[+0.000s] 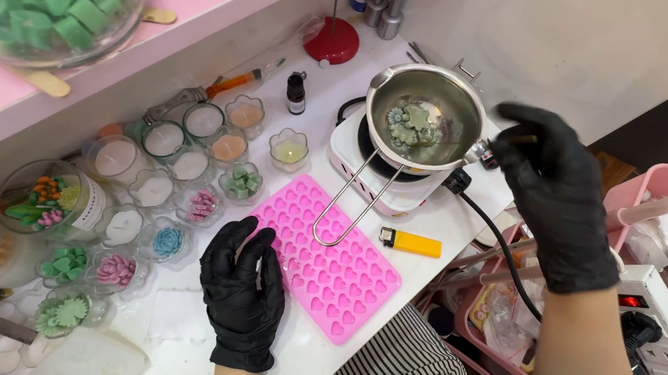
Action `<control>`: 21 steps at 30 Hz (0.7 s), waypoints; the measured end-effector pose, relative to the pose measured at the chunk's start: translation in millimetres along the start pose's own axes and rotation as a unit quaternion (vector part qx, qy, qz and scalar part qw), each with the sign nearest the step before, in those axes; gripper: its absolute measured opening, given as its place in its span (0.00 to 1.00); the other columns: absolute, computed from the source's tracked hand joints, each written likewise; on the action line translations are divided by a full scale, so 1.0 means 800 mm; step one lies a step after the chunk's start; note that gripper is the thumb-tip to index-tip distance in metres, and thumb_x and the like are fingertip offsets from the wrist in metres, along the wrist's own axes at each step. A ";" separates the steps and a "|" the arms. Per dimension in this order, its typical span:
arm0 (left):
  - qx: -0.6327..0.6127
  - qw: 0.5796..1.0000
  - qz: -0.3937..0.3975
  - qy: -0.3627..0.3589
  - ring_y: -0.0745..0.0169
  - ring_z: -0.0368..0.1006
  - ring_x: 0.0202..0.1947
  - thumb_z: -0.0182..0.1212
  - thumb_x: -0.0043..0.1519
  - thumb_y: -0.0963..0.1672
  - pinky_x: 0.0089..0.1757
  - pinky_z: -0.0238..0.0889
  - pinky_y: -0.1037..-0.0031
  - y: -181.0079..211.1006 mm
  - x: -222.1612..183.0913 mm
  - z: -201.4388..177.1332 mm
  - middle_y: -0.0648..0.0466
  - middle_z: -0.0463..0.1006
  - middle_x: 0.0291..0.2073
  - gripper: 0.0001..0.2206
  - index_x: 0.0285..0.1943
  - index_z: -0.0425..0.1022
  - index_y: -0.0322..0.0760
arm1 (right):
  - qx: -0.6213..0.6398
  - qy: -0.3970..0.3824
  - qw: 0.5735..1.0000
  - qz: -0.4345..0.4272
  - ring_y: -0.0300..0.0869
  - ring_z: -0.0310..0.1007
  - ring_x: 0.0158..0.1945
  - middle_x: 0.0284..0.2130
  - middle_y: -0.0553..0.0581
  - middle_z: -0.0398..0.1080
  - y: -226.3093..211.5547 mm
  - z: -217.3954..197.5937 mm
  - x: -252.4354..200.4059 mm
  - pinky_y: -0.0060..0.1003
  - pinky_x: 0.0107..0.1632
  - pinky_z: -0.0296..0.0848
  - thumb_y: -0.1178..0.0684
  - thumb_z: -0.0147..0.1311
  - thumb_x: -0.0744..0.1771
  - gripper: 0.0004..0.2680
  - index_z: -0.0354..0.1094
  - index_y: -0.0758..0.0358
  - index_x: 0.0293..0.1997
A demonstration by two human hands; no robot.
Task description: Preparing materials, melting wax, and checking temperature for candle making.
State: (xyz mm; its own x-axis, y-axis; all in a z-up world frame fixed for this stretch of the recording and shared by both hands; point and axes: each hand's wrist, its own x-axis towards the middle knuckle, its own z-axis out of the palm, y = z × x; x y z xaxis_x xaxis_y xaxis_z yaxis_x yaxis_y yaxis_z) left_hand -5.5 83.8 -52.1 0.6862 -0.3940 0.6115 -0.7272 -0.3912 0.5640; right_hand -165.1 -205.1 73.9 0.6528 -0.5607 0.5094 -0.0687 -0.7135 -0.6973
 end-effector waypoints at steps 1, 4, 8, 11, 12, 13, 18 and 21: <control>-0.006 1.000 0.002 -0.002 0.46 0.70 0.59 0.65 0.55 0.37 0.57 0.64 0.60 0.001 0.001 -0.001 0.51 0.77 0.56 0.17 0.54 0.78 0.43 | 0.008 0.023 0.998 0.061 0.34 0.73 0.42 0.44 0.47 0.73 -0.016 0.000 -0.005 0.28 0.44 0.71 0.66 0.55 0.67 0.13 0.67 0.62 0.58; -0.016 1.000 0.003 -0.003 0.46 0.70 0.59 0.64 0.55 0.37 0.57 0.65 0.60 0.002 -0.001 -0.002 0.51 0.77 0.56 0.17 0.54 0.78 0.42 | -0.033 0.105 0.993 0.033 0.36 0.70 0.41 0.44 0.49 0.68 -0.015 -0.001 -0.055 0.32 0.47 0.70 0.68 0.58 0.65 0.18 0.61 0.59 0.61; -0.027 1.000 0.012 0.002 0.46 0.71 0.59 0.64 0.56 0.37 0.56 0.66 0.60 0.000 -0.001 -0.002 0.51 0.77 0.55 0.17 0.54 0.79 0.42 | -0.094 -0.079 0.992 -0.003 0.40 0.78 0.36 0.36 0.53 0.75 0.001 0.012 -0.112 0.33 0.39 0.74 0.63 0.60 0.63 0.12 0.70 0.57 0.50; -0.034 0.999 0.024 0.012 0.46 0.71 0.59 0.65 0.55 0.37 0.56 0.66 0.60 0.001 -0.001 -0.005 0.51 0.78 0.54 0.16 0.53 0.79 0.41 | -0.187 -0.173 0.966 0.034 0.46 0.76 0.31 0.35 0.54 0.77 0.014 0.060 -0.117 0.38 0.36 0.75 0.54 0.65 0.61 0.10 0.75 0.56 0.45; -0.031 0.999 0.025 0.018 0.46 0.71 0.59 0.65 0.55 0.37 0.56 0.66 0.60 0.000 -0.003 -0.003 0.51 0.78 0.54 0.16 0.53 0.79 0.41 | -0.185 -0.173 0.967 0.027 0.46 0.76 0.31 0.35 0.54 0.77 0.021 0.067 -0.122 0.38 0.36 0.75 0.54 0.65 0.61 0.10 0.75 0.56 0.45; -0.035 0.999 0.024 0.023 0.46 0.71 0.58 0.65 0.55 0.37 0.56 0.67 0.60 -0.002 -0.005 -0.003 0.51 0.78 0.54 0.16 0.53 0.79 0.42 | -0.180 -0.161 0.970 -0.019 0.51 0.75 0.35 0.37 0.58 0.75 0.028 0.074 -0.126 0.42 0.38 0.75 0.53 0.63 0.61 0.12 0.73 0.60 0.47; -0.035 0.997 0.030 0.055 0.47 0.72 0.57 0.65 0.55 0.38 0.55 0.67 0.61 -0.008 -0.009 -0.002 0.52 0.79 0.53 0.15 0.51 0.79 0.42 | -0.269 -0.237 0.933 0.026 0.57 0.76 0.38 0.37 0.60 0.74 0.068 0.068 -0.122 0.49 0.38 0.74 0.49 0.62 0.60 0.13 0.74 0.57 0.47; -0.049 0.997 0.022 0.063 0.47 0.72 0.57 0.65 0.54 0.38 0.54 0.67 0.61 -0.009 -0.009 -0.005 0.52 0.80 0.52 0.15 0.50 0.79 0.42 | -0.379 -0.381 0.838 0.091 0.50 0.77 0.44 0.36 0.55 0.76 0.043 0.044 -0.090 0.46 0.46 0.75 0.42 0.60 0.62 0.10 0.75 0.51 0.41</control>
State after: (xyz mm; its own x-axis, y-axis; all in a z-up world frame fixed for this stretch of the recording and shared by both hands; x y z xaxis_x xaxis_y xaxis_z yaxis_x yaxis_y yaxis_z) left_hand -5.2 93.2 -58.4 0.6509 -0.2986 0.6980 -0.7586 -0.2902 0.5833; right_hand -188.1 -174.6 -4.6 0.8527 -0.4628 -0.2424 -0.4896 -0.8698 -0.0614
